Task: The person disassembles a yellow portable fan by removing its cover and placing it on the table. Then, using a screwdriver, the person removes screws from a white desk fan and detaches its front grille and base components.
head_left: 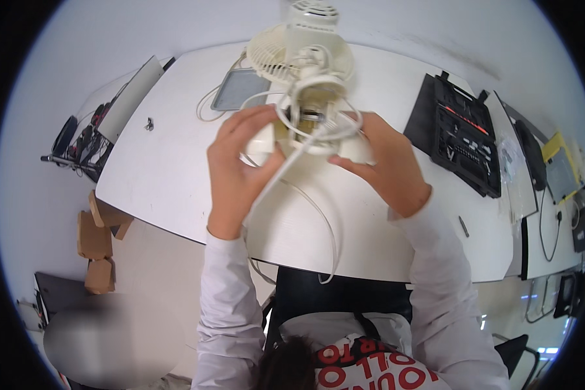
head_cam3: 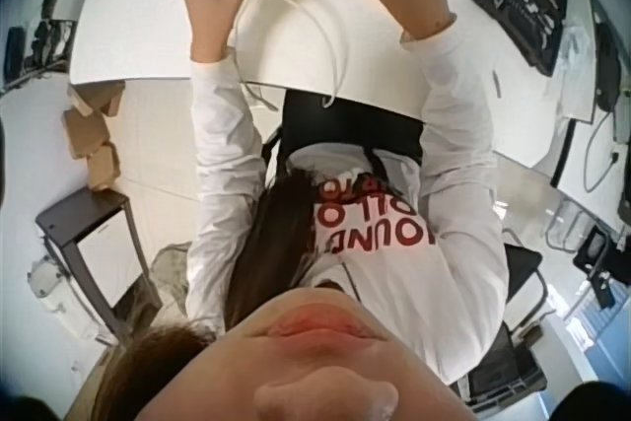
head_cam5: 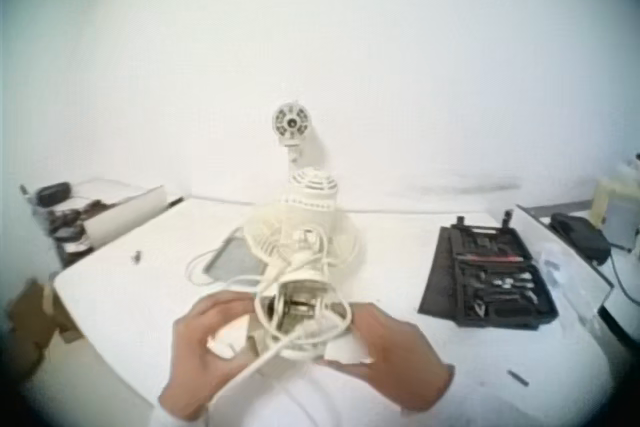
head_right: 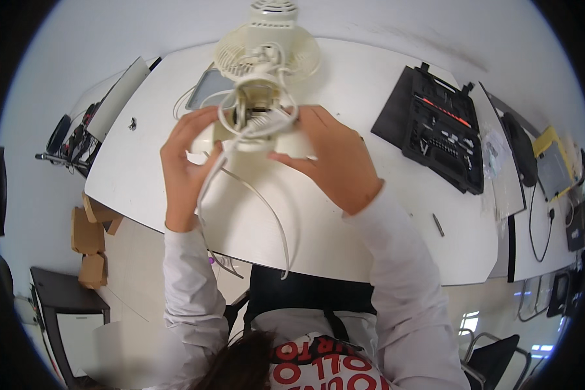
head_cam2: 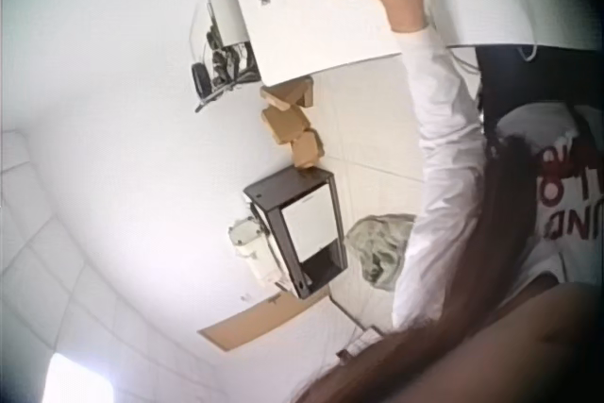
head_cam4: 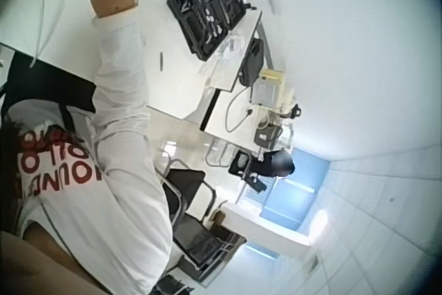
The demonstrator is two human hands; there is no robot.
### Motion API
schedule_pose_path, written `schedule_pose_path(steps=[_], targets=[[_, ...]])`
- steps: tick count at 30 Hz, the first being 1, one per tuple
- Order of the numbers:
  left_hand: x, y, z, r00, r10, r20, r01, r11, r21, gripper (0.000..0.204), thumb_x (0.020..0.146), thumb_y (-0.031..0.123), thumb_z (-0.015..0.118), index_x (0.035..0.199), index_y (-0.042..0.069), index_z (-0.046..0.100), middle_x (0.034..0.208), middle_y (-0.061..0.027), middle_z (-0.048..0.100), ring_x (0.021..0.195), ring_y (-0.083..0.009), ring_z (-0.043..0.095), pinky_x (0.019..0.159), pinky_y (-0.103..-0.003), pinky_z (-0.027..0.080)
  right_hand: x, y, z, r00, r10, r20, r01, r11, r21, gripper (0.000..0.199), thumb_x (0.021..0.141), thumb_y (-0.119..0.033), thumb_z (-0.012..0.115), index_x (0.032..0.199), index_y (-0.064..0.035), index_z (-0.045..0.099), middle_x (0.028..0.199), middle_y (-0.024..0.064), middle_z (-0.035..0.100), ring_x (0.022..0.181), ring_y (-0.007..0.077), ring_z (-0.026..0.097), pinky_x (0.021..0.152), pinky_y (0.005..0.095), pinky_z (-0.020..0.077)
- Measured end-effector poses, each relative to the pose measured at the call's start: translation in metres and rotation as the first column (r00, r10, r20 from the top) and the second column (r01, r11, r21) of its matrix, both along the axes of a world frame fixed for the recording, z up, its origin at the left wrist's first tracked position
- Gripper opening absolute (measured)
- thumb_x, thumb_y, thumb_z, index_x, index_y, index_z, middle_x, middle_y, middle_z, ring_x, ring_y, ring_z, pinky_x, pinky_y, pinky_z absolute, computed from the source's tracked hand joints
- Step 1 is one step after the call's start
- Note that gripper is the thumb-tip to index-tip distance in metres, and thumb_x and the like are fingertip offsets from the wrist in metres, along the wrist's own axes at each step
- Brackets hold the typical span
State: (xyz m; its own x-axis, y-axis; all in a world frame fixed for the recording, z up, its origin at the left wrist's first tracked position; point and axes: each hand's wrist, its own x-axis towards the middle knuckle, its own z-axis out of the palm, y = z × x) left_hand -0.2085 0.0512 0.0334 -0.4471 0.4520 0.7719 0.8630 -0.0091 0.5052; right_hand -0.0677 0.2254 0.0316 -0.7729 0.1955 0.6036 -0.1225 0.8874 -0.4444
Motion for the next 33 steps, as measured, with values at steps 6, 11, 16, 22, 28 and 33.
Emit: schedule_pose_path(steps=[6, 11, 16, 22, 28, 33], targets=[[0.016, 0.0, -0.021, 0.991, 0.043, -0.13, -0.037, 0.998, 0.045, 0.039, 0.061, 0.01, 0.072, 0.1, 0.007, 0.067, 0.111, -0.0081, 0.064, 0.107, -0.0322, 0.057, 0.093, -0.041, 0.045, 0.026, -0.001, -0.008, 0.987, -0.037, 0.158, 0.027, 0.998, 0.064, 0.065, 0.07, 0.005, 0.07, 0.13, -0.01, 0.048, 0.121, 0.0133, 0.061, 0.097, 0.0356, 0.063, 0.077, 0.0383, 0.0537], [0.035, -0.007, -0.031, 0.991, 0.093, -0.093, -0.093, 0.996, 0.006, 0.042, 0.057, 0.009, 0.073, 0.098, 0.01, 0.07, 0.115, -0.0052, 0.065, 0.111, -0.0312, 0.058, 0.095, -0.046, 0.045, 0.03, -0.007, -0.015, 0.988, -0.104, 0.114, 0.088, 0.986, 0.143, 0.061, 0.072, 0.015, 0.055, 0.128, -0.0091, 0.051, 0.121, 0.0148, 0.061, 0.098, 0.0383, 0.063, 0.078, 0.0394, 0.0545], [0.039, -0.013, -0.041, 0.993, 0.088, -0.083, -0.088, 0.996, 0.007, 0.047, 0.05, 0.01, 0.072, 0.096, 0.014, 0.068, 0.115, -0.0022, 0.065, 0.113, -0.0314, 0.056, 0.096, -0.052, 0.04, 0.038, -0.01, -0.032, 0.959, -0.216, 0.181, 0.177, 0.962, 0.207, 0.054, 0.077, 0.01, 0.057, 0.129, -0.0032, 0.051, 0.118, 0.0199, 0.062, 0.101, 0.0384, 0.063, 0.082, 0.0381, 0.0535], [0.035, -0.015, -0.048, 0.998, 0.047, -0.038, -0.045, 0.998, 0.04, 0.043, 0.05, 0.008, 0.072, 0.093, 0.013, 0.067, 0.114, -0.0026, 0.065, 0.113, -0.0317, 0.056, 0.095, -0.051, 0.04, 0.04, -0.014, -0.029, 0.954, -0.232, 0.188, 0.191, 0.959, 0.21, 0.051, 0.076, 0.009, 0.06, 0.125, -0.0018, 0.052, 0.116, 0.0186, 0.062, 0.098, 0.0379, 0.064, 0.08, 0.037, 0.0541], [0.032, -0.021, -0.053, 0.998, 0.062, 0.018, -0.063, 0.997, 0.046, 0.043, 0.052, 0.004, 0.072, 0.094, 0.011, 0.067, 0.113, -0.0049, 0.065, 0.113, -0.0324, 0.057, 0.096, -0.049, 0.041, 0.035, -0.034, -0.024, 0.942, -0.265, 0.207, 0.206, 0.941, 0.27, 0.054, 0.074, 0.012, 0.06, 0.127, 0.0008, 0.051, 0.12, 0.0163, 0.059, 0.097, 0.0359, 0.065, 0.078, 0.0353, 0.0551], [0.035, -0.028, -0.058, 0.993, 0.089, 0.083, -0.095, 0.993, 0.073, 0.041, 0.055, 0.001, 0.07, 0.095, 0.008, 0.067, 0.114, -0.0093, 0.064, 0.114, -0.0349, 0.056, 0.097, -0.045, 0.044, 0.03, -0.04, -0.012, 0.943, -0.214, 0.253, 0.142, 0.951, 0.275, 0.058, 0.072, 0.013, 0.056, 0.129, -0.0001, 0.05, 0.131, 0.0146, 0.054, 0.11, 0.0344, 0.06, 0.087, 0.0363, 0.0536]])
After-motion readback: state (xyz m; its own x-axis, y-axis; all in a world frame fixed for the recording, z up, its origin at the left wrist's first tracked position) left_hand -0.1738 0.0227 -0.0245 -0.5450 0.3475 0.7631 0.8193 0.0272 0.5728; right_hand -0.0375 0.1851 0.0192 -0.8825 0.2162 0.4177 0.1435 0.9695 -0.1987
